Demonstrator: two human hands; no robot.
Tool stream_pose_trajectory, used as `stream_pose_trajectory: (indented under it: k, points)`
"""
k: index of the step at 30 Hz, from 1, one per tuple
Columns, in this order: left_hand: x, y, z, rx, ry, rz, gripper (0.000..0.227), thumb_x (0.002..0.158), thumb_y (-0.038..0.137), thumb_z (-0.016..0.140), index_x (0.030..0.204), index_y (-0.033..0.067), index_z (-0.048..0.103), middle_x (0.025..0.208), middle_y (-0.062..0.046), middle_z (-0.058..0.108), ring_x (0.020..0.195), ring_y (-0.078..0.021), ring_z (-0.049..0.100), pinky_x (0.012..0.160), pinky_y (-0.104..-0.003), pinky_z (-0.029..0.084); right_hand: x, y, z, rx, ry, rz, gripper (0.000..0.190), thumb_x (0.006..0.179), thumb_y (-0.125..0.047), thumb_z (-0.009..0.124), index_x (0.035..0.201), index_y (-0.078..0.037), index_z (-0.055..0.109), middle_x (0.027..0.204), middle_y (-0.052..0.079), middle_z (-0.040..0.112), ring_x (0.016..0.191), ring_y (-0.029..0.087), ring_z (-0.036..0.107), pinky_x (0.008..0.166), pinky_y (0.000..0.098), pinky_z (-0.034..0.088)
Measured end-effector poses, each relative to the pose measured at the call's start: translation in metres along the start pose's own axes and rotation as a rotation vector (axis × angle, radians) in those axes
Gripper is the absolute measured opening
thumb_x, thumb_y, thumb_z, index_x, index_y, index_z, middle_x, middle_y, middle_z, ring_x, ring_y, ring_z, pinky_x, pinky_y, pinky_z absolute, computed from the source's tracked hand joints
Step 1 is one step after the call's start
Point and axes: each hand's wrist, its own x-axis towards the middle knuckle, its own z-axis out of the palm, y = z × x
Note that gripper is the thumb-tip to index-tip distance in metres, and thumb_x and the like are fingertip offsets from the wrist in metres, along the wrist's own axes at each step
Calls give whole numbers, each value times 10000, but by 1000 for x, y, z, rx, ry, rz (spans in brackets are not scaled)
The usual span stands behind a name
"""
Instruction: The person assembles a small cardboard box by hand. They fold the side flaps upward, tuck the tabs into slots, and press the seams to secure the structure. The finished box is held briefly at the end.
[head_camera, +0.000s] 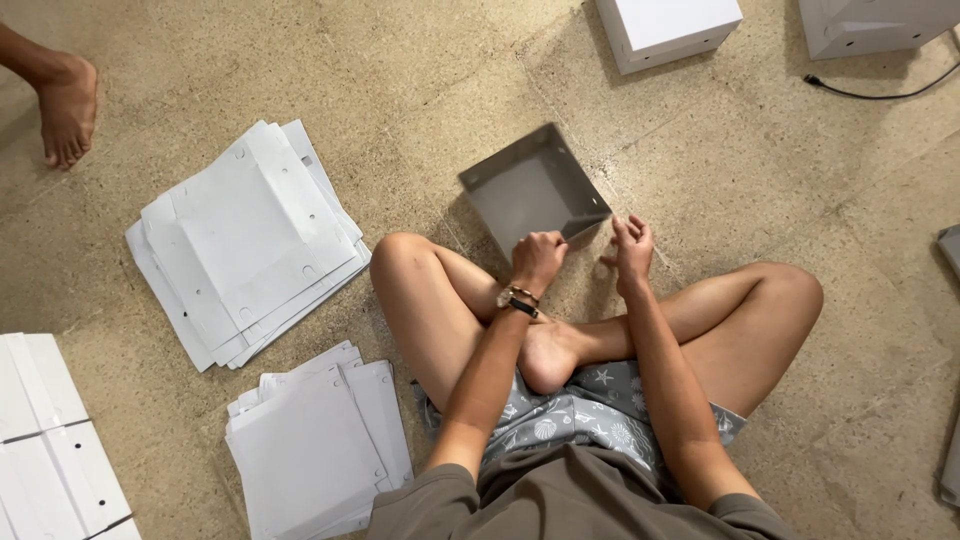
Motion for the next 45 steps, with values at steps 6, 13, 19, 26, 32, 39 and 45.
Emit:
stream_pose_trajectory:
  k: [6,13,19,26,32,39,45]
  points:
    - [-20,45,-8,-304,-61,121,172,824,216,485,834,134,636,788,-129,663,782,-346,646,692,-454,542,25,45,3,-88,-137,-76,498,773,-137,704,1207,-60,471,1035,153,537,856,254,580,615,379,549]
    - [-16,51,-30,-267,334,173,621,700,161,699,1239,56,409,1155,-224,451,1013,-424,527,840,-498,460,31,44,-2,13,-118,-126,313,756,-98,677,1061,-147,625,934,72,645,734,170,626,568,338,550]
    - [-9,37,-5,-479,126,284,351,839,126,561,1184,79,515,955,-224,606,936,-409,590,812,-453,486,6,12,4,73,-174,-219,308,845,-173,655,1130,-119,553,1008,30,648,822,105,621,611,256,550]
    - [-8,50,-24,-516,252,323,390,827,209,604,1188,94,513,921,-222,627,871,-390,620,756,-439,508,5,10,5,121,-216,-281,283,846,-155,639,1118,-119,573,1019,24,630,870,126,601,638,288,552]
    - [-2,41,-15,-461,391,223,207,882,125,501,1066,80,586,791,-179,650,762,-334,650,669,-388,523,-5,-2,7,137,-183,-278,240,844,-155,659,1074,-101,615,989,27,630,805,115,597,619,292,561]
    - [8,18,-22,-280,623,118,125,830,117,549,942,164,581,813,-22,604,809,-233,612,802,-338,437,-4,-2,6,157,-156,-257,246,811,-157,704,1027,-78,618,873,18,646,743,100,630,609,254,559]
    - [15,36,-71,-89,493,379,730,629,85,613,1316,177,385,1374,-72,350,1310,-318,235,1032,-503,201,2,4,6,179,-208,-330,246,777,-74,721,1002,-46,625,883,51,650,823,133,641,677,265,546]
